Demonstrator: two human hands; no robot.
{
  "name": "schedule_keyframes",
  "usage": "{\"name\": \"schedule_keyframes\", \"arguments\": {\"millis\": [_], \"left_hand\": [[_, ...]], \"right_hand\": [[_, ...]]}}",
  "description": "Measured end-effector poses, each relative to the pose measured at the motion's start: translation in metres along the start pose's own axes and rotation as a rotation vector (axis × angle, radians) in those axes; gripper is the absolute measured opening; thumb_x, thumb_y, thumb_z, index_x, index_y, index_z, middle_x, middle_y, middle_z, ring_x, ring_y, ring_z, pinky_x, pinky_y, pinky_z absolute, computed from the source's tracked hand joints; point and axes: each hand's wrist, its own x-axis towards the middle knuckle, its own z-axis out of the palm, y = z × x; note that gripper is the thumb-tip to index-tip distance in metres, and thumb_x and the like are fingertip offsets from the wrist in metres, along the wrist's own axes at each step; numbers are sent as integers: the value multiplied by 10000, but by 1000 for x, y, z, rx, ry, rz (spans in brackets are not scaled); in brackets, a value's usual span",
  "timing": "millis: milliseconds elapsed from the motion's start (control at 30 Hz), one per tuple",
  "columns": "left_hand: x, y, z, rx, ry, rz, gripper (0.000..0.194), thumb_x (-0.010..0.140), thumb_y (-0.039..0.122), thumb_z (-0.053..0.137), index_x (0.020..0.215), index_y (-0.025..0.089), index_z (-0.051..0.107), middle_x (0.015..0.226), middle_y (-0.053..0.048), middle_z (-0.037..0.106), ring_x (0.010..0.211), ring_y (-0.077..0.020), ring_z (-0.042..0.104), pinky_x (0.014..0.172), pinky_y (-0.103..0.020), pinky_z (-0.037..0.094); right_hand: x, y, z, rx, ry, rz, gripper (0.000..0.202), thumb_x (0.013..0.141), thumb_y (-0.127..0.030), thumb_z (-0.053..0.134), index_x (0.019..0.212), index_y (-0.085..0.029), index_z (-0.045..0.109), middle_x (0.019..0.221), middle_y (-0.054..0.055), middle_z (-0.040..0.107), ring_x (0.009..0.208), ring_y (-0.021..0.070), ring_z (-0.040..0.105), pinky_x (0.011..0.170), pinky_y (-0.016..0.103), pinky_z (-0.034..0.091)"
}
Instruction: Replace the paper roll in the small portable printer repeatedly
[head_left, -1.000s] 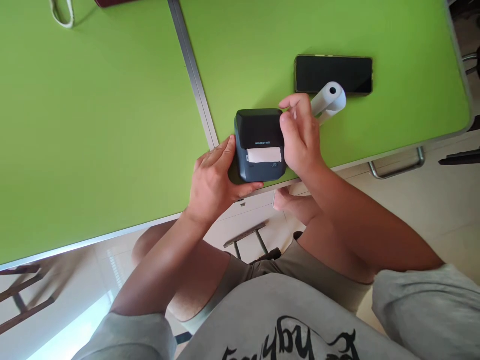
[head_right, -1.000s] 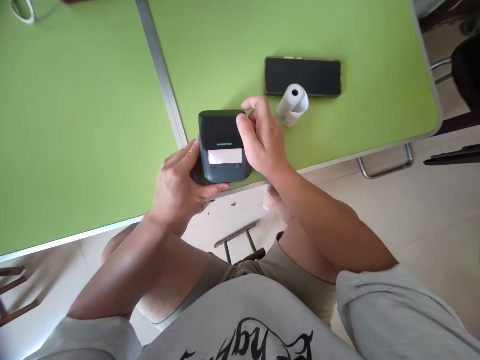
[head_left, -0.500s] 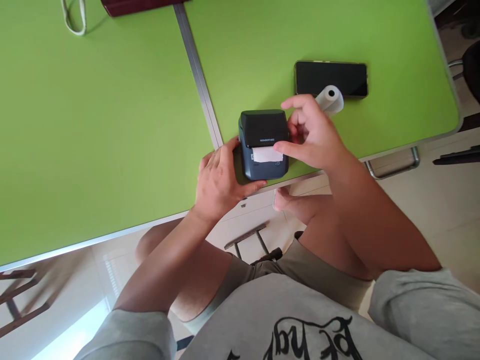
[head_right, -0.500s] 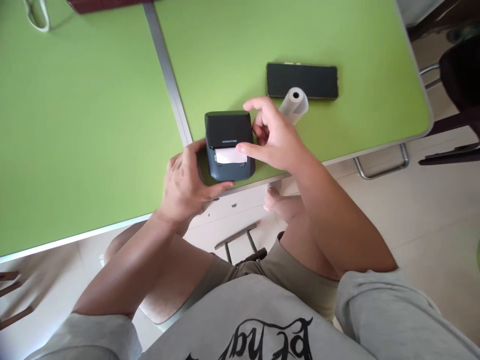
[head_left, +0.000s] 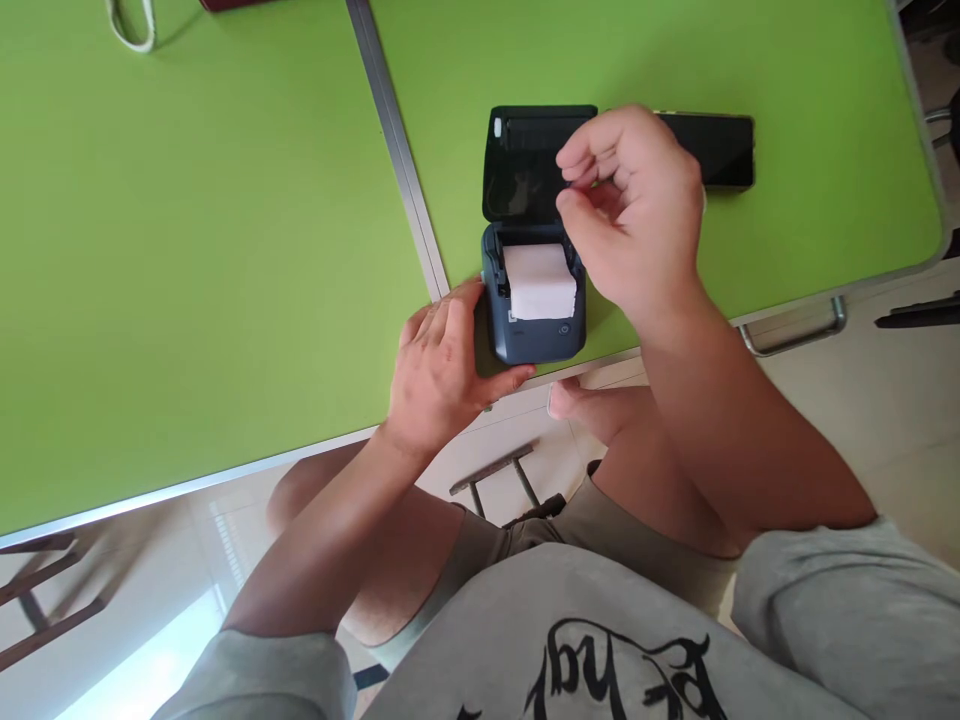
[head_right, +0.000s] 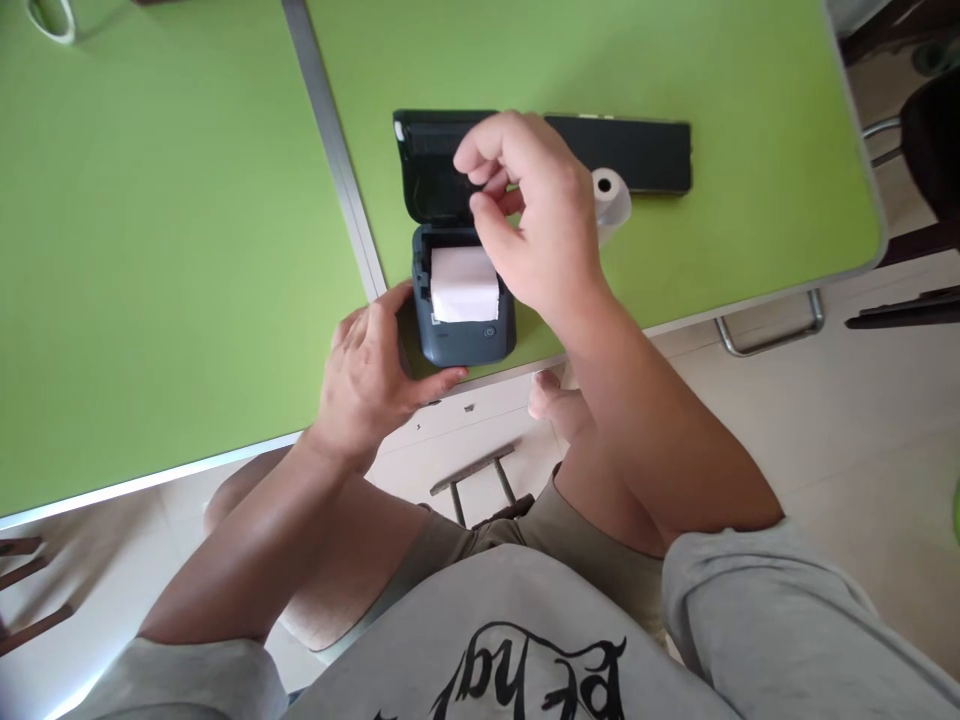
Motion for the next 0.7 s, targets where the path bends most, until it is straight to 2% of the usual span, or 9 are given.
{"name": "schedule_keyframes", "arguments": {"millis": [133,233,400,500,567,667,700], "left_hand": [[0,0,0,21,9,5,921,913,868,497,1496,157,450,1372,-182,699,1293,-336,674,1101,-466,505],[-1,-1,0,24,32,20,949,897,897,474,1487,154,457,1366,-185,702,1280,-330,682,1105,-469,508],[-1,-2,0,40,33,24,972,883,925,438,1491,166,453,1376,-188,700,1290,-336,677,1092,-481,518],[-1,-2,0,53,45,34,967,901,922,395,1475,146,458,1362,-195,705,1286,-338,683,1080,-481,524],[-1,-1,-1,51,44,39,962,908,916,394,1468,137,463,1363,-200,703,1289,-341,682,1081,-484,526],[-1,-1,-2,45,18,23,939,913,891,452,1484,145,455,1374,-193,699,1291,-342,678,1087,-492,528],[0,0,-2,43,9,16,934,915,882,467,1489,146,453,1376,-191,698,1293,-342,676,1090,-494,528]], "right_hand": [[-1,2,-2,-29,-2,-26,213,816,-78,652,880,-281,637,902,16,674,836,174,646,669,327,558],[0,-2,-7,-34,-66,-44,203,835,-102,610,867,-299,650,930,25,678,860,197,648,674,350,564],[1,-12,-7,-303,-321,3,149,817,-138,646,841,-282,675,871,10,714,724,210,605,726,419,498],[5,-18,-5,-452,-435,72,130,784,-178,725,864,-280,714,751,-8,681,641,188,553,708,396,457],[10,-26,-7,-563,-561,139,207,770,-204,767,948,-307,746,728,-16,670,618,180,548,678,362,426],[20,-40,-15,-659,-787,198,378,848,-232,700,1211,-329,738,950,10,771,735,214,655,646,326,380],[23,-44,-17,-663,-823,199,409,877,-234,660,1272,-322,722,1042,22,788,802,232,687,650,325,377]]}}
